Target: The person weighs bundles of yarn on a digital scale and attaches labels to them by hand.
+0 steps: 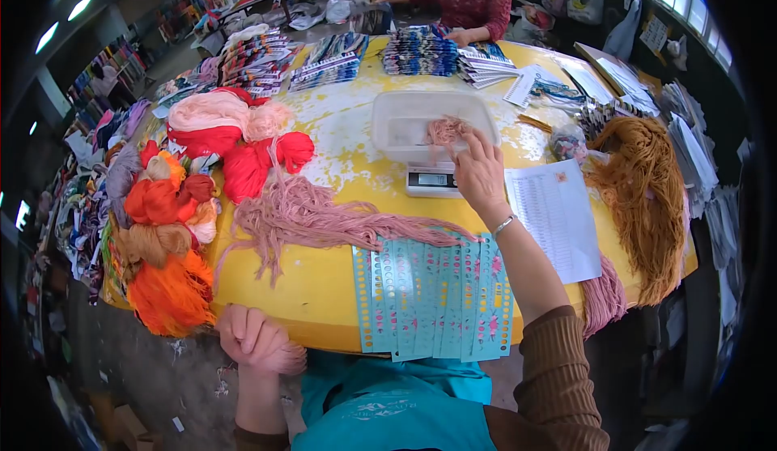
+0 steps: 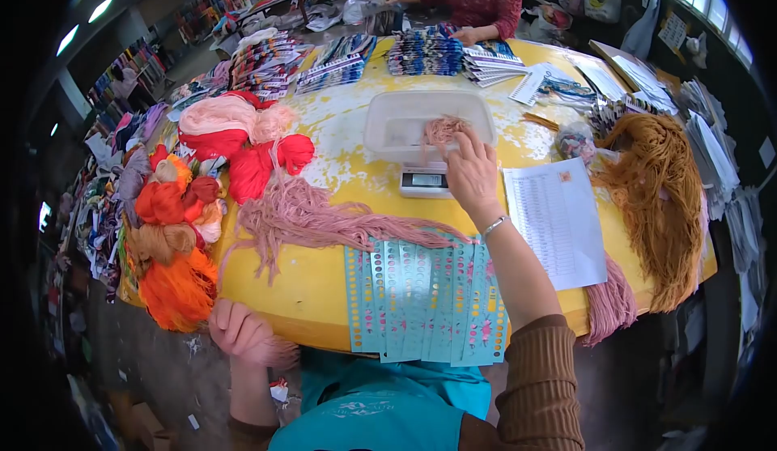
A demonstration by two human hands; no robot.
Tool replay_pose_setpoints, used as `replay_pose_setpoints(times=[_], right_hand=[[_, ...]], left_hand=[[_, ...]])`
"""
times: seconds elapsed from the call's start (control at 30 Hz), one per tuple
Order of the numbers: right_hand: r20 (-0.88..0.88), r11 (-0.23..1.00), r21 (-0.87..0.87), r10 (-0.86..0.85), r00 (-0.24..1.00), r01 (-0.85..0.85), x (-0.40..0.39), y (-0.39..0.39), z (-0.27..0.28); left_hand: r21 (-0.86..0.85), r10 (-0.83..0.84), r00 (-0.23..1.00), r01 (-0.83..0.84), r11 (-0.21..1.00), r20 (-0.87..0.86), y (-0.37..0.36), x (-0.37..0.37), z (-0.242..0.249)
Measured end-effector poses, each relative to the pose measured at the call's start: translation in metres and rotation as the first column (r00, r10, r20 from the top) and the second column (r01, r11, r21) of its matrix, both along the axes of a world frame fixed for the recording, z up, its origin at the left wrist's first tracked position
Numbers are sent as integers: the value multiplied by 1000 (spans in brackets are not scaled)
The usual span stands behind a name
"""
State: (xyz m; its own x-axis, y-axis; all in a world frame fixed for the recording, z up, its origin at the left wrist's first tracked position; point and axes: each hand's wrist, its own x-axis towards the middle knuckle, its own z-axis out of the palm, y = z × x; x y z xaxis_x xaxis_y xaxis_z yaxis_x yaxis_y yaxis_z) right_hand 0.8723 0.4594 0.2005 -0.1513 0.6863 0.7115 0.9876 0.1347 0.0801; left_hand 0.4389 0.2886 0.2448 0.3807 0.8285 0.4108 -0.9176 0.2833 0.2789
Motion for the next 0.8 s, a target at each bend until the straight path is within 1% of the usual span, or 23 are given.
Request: replay_pose_setpoints(times=[0.03, 0.07, 0.1, 0.13, 0.17, 0.2, 0.23, 0.27, 0.3, 0.33, 0.4, 0.43, 0.47, 0.5, 0.53, 0.57, 0.6, 0.63, 0.67, 0.7, 0.77, 0.8], right_hand=[[-97, 997, 58, 58, 994, -53, -10, -5, 10], [-188, 988, 120, 122, 975, -100, -20, -11, 20], [-183, 988, 116, 126, 975, -106, -31, -18, 29], [-505, 973, -48, 172, 846, -226, -42, -27, 38], [-771, 908, -163, 127, 624, -386, -54, -32, 41], [-921, 803, -14, 222, 320, -595, -64, -32, 33], [-983, 699, -14, 121, 137, -715, -77, -43, 41], [-999, 581, 18, -16, -33, -813, -90, -59, 57], [-994, 545, -14, -99, -47, -838, -103, -72, 66], [-978, 497, 21, -168, -120, -868, -112, -82, 67], [-924, 425, 87, -303, -232, -901, -125, -97, 63], [-909, 426, 80, -340, -241, -901, -131, -105, 66], [-893, 429, 74, -374, -251, -900, -136, -114, 72], [-894, 387, 93, -373, -248, -917, -136, -121, 74], [-895, 384, 90, -374, -244, -919, -136, -124, 71], [-887, 421, 90, -378, -265, -903, -136, -125, 67], [-879, 457, 88, -383, -285, -885, -136, -128, 63], [-879, 455, 85, -385, -282, -886, -135, -130, 62], [-877, 486, 76, -383, -291, -871, -133, -132, 61], [-874, 517, 67, -382, -300, -854, -133, -134, 59], [-877, 525, 69, -374, -302, -848, -134, -134, 51], [-879, 534, 72, -365, -306, -842, -134, -134, 48]], left_hand=[[-8, -19, 998, 19, 1000, -60, 3, 2, 3], [-9, -16, 998, 16, 1000, -55, 6, 3, 4], [-103, -34, 982, 15, 995, -184, 9, 4, 3], [-199, -63, 950, 1, 980, -307, 11, 4, 2], [-135, 38, 764, -163, 977, -644, 19, 7, -7], [-21, 118, 455, -290, 957, -883, 29, 10, -12], [38, 113, 342, -218, 975, -933, 29, 32, 12], [87, 116, 223, -137, 987, -968, 29, 59, 36], [132, 145, 211, -78, 988, -967, 34, 72, 33], [176, 176, 202, -18, 984, -963, 40, 82, 23], [183, 169, 169, 73, 980, -971, 58, 100, 8], [165, 156, 184, 38, 986, -971, 60, 112, 19], [165, 157, 190, 30, 986, -969, 62, 117, 19], [113, 104, 313, 9, 994, -944, 65, 119, 16], [58, 53, 429, -2, 998, -902, 67, 121, 14], [4, -10, 561, 24, 1000, -828, 69, 122, 12], [1, -11, 563, 22, 1000, -826, 68, 122, 11], [-57, -58, 612, 22, 998, -788, 68, 121, 12], [-112, -102, 659, 26, 993, -746, 67, 120, 12], [-112, -100, 660, 24, 993, -745, 66, 120, 12], [-7, -4, 611, -3, 1000, -791, 62, 121, 10], [-7, -2, 614, -7, 1000, -790, 61, 122, 8]])
